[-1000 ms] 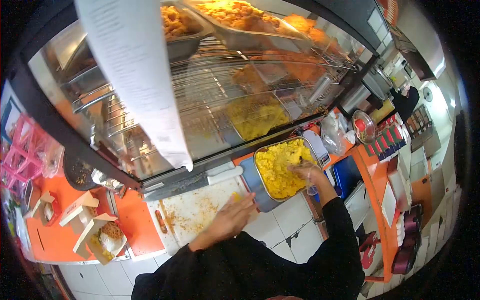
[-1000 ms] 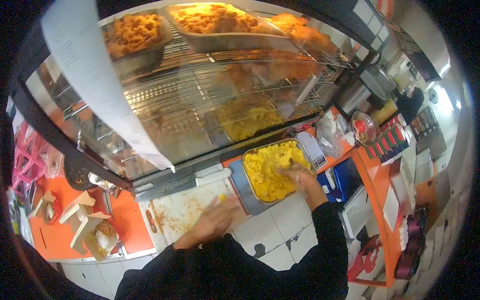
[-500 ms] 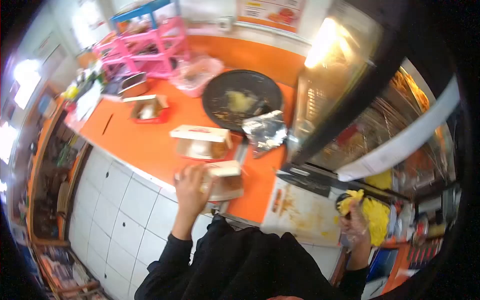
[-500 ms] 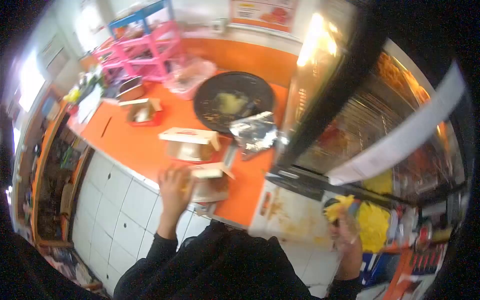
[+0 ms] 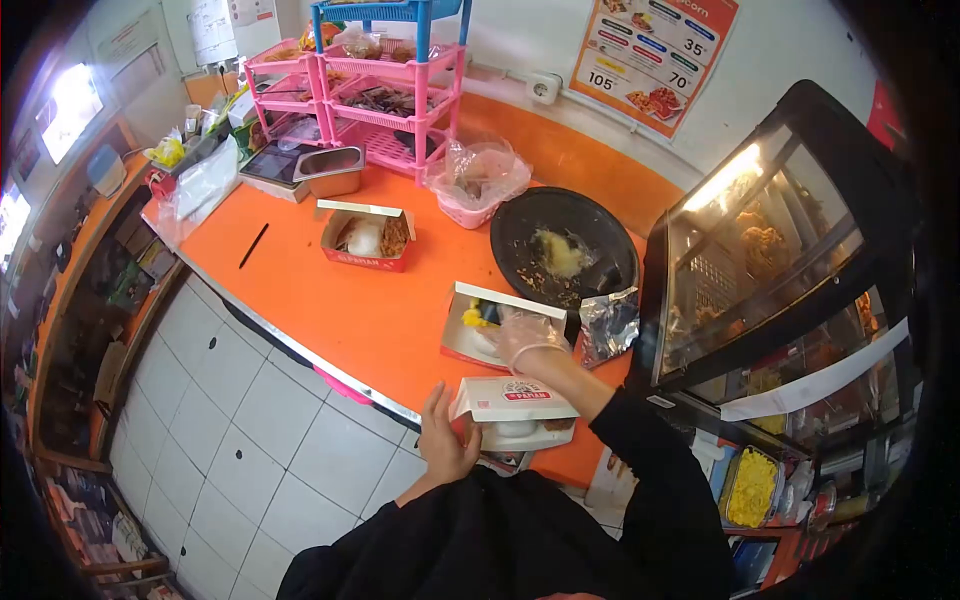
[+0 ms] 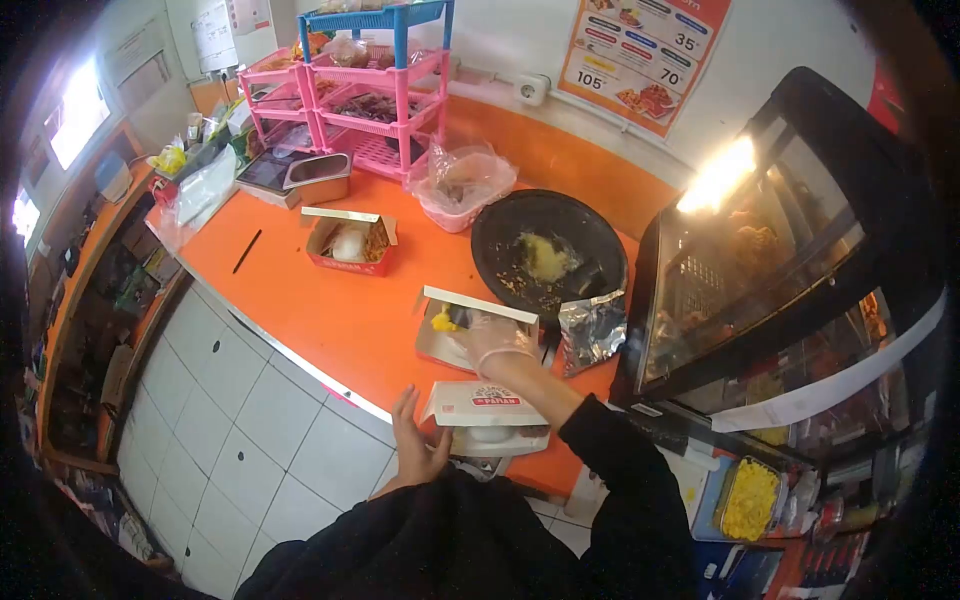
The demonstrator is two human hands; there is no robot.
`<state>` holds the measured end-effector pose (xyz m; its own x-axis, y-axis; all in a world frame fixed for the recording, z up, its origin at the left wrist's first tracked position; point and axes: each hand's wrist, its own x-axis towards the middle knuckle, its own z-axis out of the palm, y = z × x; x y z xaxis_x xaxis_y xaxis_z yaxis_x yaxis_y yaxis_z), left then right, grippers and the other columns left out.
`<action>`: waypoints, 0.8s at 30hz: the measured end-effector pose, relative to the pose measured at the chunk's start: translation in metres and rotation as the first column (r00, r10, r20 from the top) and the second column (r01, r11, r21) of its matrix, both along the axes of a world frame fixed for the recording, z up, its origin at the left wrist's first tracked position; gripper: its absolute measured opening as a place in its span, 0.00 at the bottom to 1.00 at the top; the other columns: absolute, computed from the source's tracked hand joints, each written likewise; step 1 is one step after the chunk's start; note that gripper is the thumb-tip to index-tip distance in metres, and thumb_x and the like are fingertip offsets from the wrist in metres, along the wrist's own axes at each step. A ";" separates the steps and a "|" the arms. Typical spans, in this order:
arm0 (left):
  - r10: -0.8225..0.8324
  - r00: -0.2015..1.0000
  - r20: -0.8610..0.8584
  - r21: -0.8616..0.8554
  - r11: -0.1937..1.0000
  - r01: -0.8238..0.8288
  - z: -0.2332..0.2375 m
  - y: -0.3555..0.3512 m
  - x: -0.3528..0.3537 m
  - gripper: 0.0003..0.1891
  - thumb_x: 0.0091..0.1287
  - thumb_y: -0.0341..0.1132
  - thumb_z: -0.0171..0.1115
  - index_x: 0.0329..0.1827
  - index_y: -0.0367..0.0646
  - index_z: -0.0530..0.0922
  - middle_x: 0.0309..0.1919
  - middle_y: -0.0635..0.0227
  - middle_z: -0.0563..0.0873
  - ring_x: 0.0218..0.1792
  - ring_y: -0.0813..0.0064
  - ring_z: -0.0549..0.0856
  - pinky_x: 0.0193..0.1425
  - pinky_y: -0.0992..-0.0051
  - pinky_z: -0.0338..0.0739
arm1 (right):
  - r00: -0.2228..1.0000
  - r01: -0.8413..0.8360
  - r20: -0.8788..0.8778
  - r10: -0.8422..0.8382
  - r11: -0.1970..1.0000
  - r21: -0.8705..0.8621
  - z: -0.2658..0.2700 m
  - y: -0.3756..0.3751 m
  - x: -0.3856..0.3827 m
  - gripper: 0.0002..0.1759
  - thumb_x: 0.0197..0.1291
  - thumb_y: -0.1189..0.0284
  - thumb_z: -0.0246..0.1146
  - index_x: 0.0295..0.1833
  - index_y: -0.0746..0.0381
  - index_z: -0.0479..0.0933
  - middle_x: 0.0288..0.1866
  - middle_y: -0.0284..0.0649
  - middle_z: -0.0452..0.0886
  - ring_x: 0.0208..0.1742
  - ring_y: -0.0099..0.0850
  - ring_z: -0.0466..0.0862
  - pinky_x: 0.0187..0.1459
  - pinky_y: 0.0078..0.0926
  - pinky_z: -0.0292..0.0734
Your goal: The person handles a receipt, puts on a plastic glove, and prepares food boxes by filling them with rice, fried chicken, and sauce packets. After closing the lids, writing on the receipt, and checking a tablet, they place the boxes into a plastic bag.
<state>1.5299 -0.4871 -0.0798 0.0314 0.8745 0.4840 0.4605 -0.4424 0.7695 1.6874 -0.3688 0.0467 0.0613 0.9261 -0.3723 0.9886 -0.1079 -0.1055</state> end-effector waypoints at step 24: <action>0.023 0.890 0.454 -0.022 1.000 -0.014 -0.078 0.157 -0.102 0.22 0.63 0.32 0.63 0.58 0.36 0.68 0.53 0.55 0.74 0.53 0.62 0.74 0.59 0.63 0.71 | 0.184 0.971 -0.945 -0.271 0.201 0.131 0.004 -0.415 0.255 0.38 0.61 0.69 0.61 0.75 0.57 0.55 0.47 0.38 0.82 0.42 0.28 0.82 0.39 0.25 0.77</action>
<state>1.4284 -0.3302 -0.1582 -0.2046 0.8812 0.4262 0.0664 -0.4219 0.9042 1.9425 -0.7841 0.0508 0.8529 0.5198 -0.0481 0.0609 -0.1906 -0.9798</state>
